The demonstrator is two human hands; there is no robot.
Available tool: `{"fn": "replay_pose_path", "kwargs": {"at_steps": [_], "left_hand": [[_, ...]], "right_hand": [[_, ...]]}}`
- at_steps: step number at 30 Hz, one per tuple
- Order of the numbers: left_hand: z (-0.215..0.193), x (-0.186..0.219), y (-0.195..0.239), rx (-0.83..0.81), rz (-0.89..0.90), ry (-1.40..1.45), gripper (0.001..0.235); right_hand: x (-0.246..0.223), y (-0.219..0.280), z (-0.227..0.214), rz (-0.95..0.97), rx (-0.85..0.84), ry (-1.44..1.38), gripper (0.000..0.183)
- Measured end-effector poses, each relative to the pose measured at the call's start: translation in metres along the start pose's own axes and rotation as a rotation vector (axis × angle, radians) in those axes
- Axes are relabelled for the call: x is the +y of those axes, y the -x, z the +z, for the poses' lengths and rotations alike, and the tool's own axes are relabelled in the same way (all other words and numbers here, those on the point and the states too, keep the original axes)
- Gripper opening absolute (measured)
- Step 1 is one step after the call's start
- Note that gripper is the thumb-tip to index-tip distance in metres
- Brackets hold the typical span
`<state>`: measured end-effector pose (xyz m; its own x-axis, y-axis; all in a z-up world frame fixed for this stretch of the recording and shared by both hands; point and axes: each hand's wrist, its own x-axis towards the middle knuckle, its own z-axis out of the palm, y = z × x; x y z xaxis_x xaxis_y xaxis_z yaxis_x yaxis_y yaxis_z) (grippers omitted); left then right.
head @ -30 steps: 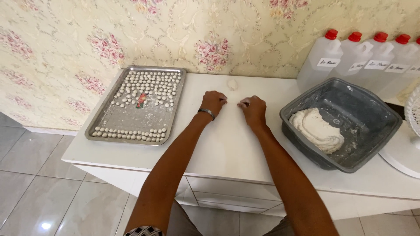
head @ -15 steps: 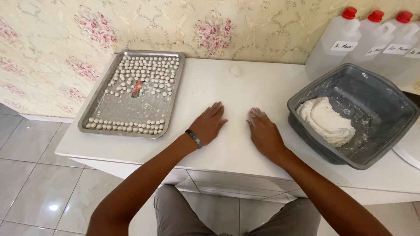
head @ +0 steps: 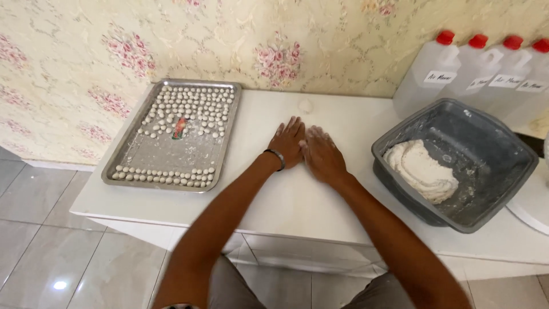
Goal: Rolling small spheres from a white dough-like substance and arranging them on a metal tray.
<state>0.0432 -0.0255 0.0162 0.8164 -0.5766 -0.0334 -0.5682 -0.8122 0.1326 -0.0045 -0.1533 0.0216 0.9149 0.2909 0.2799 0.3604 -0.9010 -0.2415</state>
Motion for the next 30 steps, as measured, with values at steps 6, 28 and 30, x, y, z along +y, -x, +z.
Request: {"fn": "replay_pose_path", "kwargs": {"at_steps": [6, 28, 30], "left_hand": [[-0.024, -0.002, 0.087, -0.055, 0.066, 0.083, 0.050], [-0.021, 0.017, 0.039, 0.079, -0.007, 0.038, 0.053], [-0.026, 0.032, 0.066, 0.000, 0.078, 0.032, 0.058]], "right_hand": [[-0.024, 0.058, -0.056, 0.062, -0.264, -0.024, 0.057], [-0.017, 0.022, -0.023, -0.035, -0.142, 0.112, 0.051], [-0.033, 0.049, -0.042, -0.019, -0.229, 0.069, 0.049]]}}
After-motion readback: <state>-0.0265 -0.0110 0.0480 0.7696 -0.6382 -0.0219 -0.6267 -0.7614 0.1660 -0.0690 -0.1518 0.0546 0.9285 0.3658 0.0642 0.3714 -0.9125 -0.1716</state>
